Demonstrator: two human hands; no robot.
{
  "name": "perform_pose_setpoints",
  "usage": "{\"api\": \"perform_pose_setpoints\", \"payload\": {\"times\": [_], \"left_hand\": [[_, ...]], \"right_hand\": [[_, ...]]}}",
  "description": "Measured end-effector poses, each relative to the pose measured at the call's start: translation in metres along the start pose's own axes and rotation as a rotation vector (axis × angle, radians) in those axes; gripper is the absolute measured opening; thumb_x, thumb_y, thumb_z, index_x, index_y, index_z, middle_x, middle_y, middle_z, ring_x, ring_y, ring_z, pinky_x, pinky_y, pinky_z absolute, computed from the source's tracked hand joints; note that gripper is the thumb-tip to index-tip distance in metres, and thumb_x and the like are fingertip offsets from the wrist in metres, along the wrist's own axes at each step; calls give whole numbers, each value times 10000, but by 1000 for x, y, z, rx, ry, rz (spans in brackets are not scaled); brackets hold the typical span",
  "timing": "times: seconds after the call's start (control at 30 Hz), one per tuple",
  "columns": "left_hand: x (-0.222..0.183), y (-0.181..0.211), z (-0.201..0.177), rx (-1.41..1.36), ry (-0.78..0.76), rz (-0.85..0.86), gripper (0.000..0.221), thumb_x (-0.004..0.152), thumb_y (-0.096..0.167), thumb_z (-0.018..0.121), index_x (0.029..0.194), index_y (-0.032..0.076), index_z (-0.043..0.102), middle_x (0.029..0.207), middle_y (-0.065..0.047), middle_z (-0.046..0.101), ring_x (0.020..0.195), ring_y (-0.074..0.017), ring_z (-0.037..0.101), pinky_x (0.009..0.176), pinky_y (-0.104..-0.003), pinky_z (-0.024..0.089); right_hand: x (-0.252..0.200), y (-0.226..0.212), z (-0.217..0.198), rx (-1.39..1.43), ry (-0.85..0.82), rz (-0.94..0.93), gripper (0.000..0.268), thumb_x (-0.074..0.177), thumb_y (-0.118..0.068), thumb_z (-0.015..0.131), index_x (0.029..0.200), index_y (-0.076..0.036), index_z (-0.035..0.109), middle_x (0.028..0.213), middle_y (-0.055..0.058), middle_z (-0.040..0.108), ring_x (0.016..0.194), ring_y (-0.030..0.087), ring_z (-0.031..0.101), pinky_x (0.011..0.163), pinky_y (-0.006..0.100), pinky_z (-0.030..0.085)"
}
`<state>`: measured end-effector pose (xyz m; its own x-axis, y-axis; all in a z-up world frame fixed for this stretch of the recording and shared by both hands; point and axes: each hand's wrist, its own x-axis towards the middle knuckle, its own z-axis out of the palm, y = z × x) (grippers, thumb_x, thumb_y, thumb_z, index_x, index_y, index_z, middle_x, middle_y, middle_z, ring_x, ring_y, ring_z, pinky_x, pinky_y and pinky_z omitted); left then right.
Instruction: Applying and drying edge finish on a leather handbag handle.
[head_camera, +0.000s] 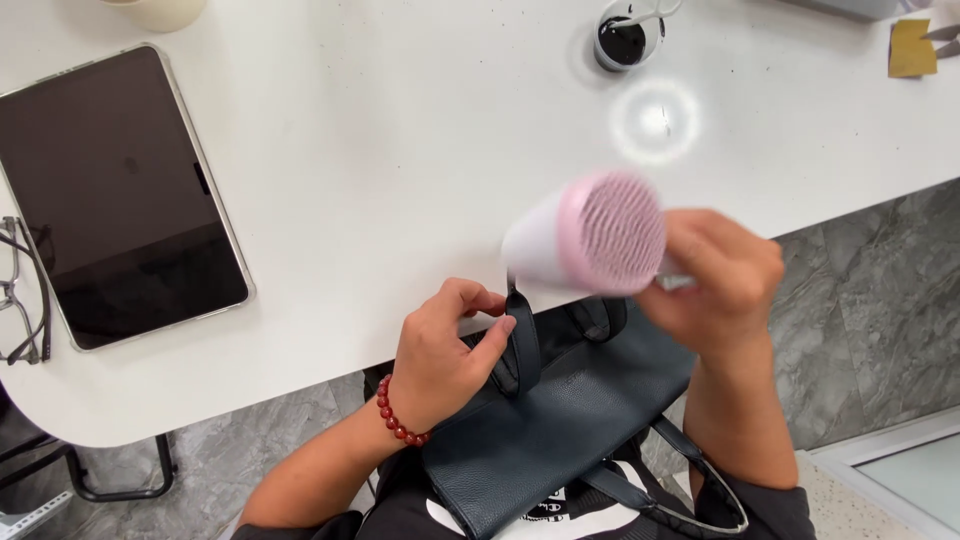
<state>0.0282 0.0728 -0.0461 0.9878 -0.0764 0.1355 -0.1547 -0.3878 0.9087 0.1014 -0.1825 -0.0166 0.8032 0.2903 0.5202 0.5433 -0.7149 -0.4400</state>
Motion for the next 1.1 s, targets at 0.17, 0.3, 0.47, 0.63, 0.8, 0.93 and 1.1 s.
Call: {"api": "perform_pose_setpoints", "payload": {"times": [0.17,0.3,0.47,0.63,0.8,0.93,1.1], "left_hand": [[3,-7,2,-98,-30,-82,281,869,75,792,1022,19,563,945,-84,778,861,-193,780,792,-304,602],[2,-11,4,-121,-28,-79,276,866,73,802,1012,28,572,937,-80,785,829,-173,768,768,-294,587],[-1,-14,5,-227,-65,-112,301,866,55,802,1023,37,545,958,-105,788,850,-166,774,780,-286,607],[0,-12,7,-429,-133,-257,293,878,29,772,1031,32,522,971,-131,787,878,-163,785,801,-284,637],[6,-11,3,-501,-150,-362,245,892,16,744,1065,5,571,965,-133,794,873,-150,785,791,-269,642],[9,-16,-2,-420,-59,-366,184,919,31,717,1091,-19,675,913,-102,795,829,-111,782,740,-234,643],[19,-19,-15,-288,111,-351,76,904,59,751,948,-3,747,687,-49,720,600,-64,680,528,-200,535]], "right_hand": [[3,-8,3,11,103,122,337,801,25,803,1129,-1,734,1001,126,738,843,181,727,668,271,574],[-17,11,0,90,28,27,276,844,-29,836,1100,-28,733,925,96,730,790,137,722,678,251,551],[-21,18,3,59,100,127,205,918,-27,829,1091,34,738,932,96,744,738,106,698,599,224,506],[-14,6,0,58,96,114,301,832,-37,847,1096,48,731,900,106,725,729,132,675,599,250,502],[-24,17,-5,65,125,127,289,926,-60,903,1134,63,744,925,102,743,747,105,694,633,207,501],[-23,14,-5,51,136,155,287,873,-45,857,1098,66,716,920,117,734,749,127,693,640,229,509],[-27,10,-5,26,18,87,296,909,-61,916,1134,14,739,998,107,750,811,131,736,668,220,551]]}}
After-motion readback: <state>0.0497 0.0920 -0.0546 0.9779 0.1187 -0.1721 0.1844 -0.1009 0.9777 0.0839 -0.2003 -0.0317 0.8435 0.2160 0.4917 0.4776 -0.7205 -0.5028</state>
